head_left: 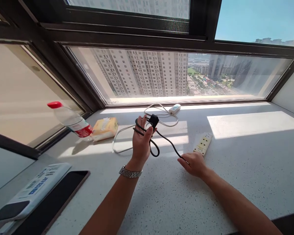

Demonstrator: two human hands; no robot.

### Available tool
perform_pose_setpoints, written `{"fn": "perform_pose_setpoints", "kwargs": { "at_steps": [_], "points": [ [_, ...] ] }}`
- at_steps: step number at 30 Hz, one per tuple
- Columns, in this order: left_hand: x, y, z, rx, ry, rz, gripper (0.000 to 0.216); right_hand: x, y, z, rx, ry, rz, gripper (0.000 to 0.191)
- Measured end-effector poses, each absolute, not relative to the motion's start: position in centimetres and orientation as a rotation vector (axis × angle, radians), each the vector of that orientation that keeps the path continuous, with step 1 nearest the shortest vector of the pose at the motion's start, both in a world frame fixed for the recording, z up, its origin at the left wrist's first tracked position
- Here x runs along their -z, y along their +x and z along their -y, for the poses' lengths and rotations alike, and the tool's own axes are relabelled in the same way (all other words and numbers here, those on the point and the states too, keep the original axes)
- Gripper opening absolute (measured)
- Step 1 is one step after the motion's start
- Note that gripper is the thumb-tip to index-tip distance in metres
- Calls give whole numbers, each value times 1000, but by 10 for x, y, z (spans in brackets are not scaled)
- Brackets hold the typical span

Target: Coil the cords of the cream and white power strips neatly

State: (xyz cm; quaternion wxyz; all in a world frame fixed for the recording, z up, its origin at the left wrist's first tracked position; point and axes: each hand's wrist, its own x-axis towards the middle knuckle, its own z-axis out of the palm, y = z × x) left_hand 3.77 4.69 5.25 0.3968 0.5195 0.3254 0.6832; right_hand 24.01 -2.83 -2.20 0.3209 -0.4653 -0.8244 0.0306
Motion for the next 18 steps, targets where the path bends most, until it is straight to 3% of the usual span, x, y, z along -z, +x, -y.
{"fn": "perform_pose_setpoints", "kwargs": {
  "at_steps": [4,8,13,18],
  "points": [
    [-44,35,-49,-1663,1337,-923,82,18,239,31,-83,-1160,2286,53],
    [-37,43,-42,-1532,1739,-1022,88,14,235,37,11,-1127,2260,50],
    [-23,51,-34,-1134,2297,-1114,79,6,244,43,161,-1011,2084,42],
    [-12,57,-28,-711,2447,-985,74,-7,256,47,212,-895,1948,30]
  ]
}}
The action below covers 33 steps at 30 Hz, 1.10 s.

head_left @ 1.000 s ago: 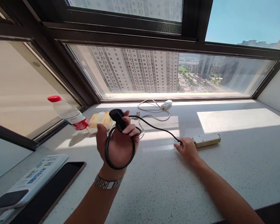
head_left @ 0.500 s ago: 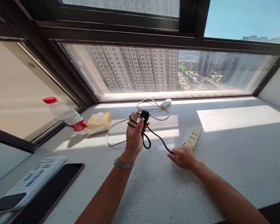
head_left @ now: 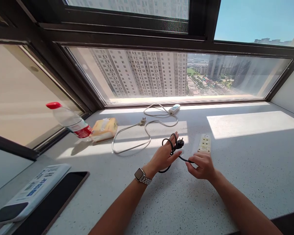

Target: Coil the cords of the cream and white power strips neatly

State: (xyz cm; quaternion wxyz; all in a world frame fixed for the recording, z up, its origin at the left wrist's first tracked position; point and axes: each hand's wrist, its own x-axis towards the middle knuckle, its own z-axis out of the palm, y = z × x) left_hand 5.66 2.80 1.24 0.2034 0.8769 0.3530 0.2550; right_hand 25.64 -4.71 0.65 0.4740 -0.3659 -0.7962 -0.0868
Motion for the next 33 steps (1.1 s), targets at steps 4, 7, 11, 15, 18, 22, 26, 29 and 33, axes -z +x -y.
{"fn": "perform_pose_setpoints", "kwargs": {
  "at_steps": [4,7,11,15,18,22,26,29,33],
  "points": [
    [-13,59,-21,-591,2397,-798,68,-12,265,49,237,-873,1856,26],
    [-15,63,-15,-577,2321,-697,76,-12,271,49,244,-894,1777,22],
    [-20,72,-5,-540,2266,-640,74,-9,275,48,243,-896,1728,22],
    [-28,75,0,-485,2291,-651,36,-7,276,46,210,-891,1715,25],
    [-35,70,-1,-466,2182,-656,33,-6,277,45,192,-907,1690,26],
    [-44,63,-2,-381,2042,-596,34,-9,277,44,188,-871,1672,23],
    [-48,64,3,-334,2025,-513,29,-11,277,43,237,-837,1687,20],
    [-47,70,9,-337,1994,-475,32,-10,279,42,286,-889,1699,30],
    [-48,75,14,-359,1883,-363,37,-7,281,40,333,-962,1691,40]
  ]
}}
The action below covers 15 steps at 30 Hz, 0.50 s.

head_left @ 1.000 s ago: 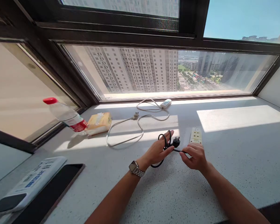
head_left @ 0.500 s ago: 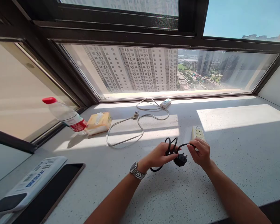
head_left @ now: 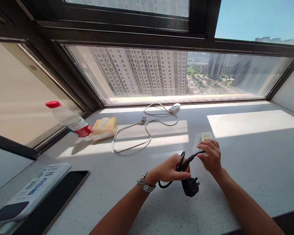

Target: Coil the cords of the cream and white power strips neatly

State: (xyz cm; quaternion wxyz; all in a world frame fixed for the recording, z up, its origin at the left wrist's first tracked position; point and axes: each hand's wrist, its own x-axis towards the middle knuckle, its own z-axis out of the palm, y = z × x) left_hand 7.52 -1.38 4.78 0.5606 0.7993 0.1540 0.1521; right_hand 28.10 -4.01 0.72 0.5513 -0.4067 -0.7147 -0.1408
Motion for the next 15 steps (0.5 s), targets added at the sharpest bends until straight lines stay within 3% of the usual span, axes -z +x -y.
{"fn": "perform_pose_setpoints", "kwargs": {
  "at_steps": [5,10,15],
  "points": [
    [-62,72,18,-520,1700,-279,36,-8,282,40,375,-991,1653,29],
    [-77,62,23,-729,1501,-273,40,-7,281,39,361,-1005,1587,55],
    [-85,54,24,-753,1526,-282,35,1,275,41,79,-987,1633,62]
  ]
}}
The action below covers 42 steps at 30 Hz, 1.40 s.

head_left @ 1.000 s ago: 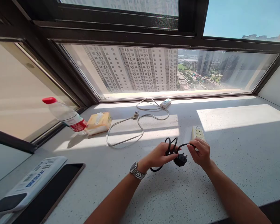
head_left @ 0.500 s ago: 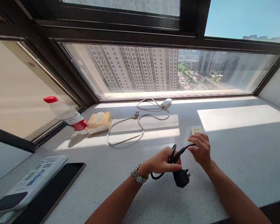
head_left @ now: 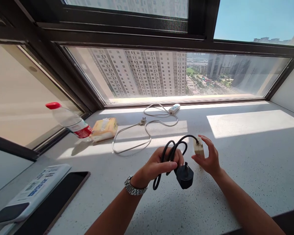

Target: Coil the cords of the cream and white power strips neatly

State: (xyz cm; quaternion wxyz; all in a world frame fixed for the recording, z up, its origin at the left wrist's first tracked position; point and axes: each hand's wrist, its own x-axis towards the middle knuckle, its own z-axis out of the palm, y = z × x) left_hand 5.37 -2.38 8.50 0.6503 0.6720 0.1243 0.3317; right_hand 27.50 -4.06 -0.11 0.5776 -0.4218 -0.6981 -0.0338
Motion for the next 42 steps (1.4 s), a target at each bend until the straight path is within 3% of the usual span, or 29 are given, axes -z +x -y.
{"fn": "perform_pose_setpoints", "kwargs": {
  "at_steps": [5,10,16,20,24,27,30,35,39,42],
  "points": [
    [-91,53,24,-746,1591,-315,34,1,275,45,-433,-1040,1577,60],
    [-87,55,16,-961,1461,-524,32,-11,279,47,-1154,-964,1363,51],
    [-68,63,-2,-994,1160,-785,33,-7,271,39,-1476,-1217,1131,42],
    [-57,70,-9,-951,958,-862,34,4,268,32,-1423,-1396,1221,45],
    [-48,72,-11,-871,930,-880,29,4,273,33,-1029,-1736,1676,35],
    [-40,72,-11,-757,1015,-849,26,1,281,35,-787,-1838,1894,44],
    [-31,73,-12,-613,1157,-813,22,3,290,34,-747,-1560,1861,63],
    [-23,77,-10,-381,1432,-756,14,3,293,35,-814,-1018,1752,53],
    [-23,81,0,-182,1692,-608,9,-6,280,44,-747,-929,1947,59],
    [-24,82,7,-115,1866,-551,17,-9,271,49,-817,-899,2091,61]
  ]
}}
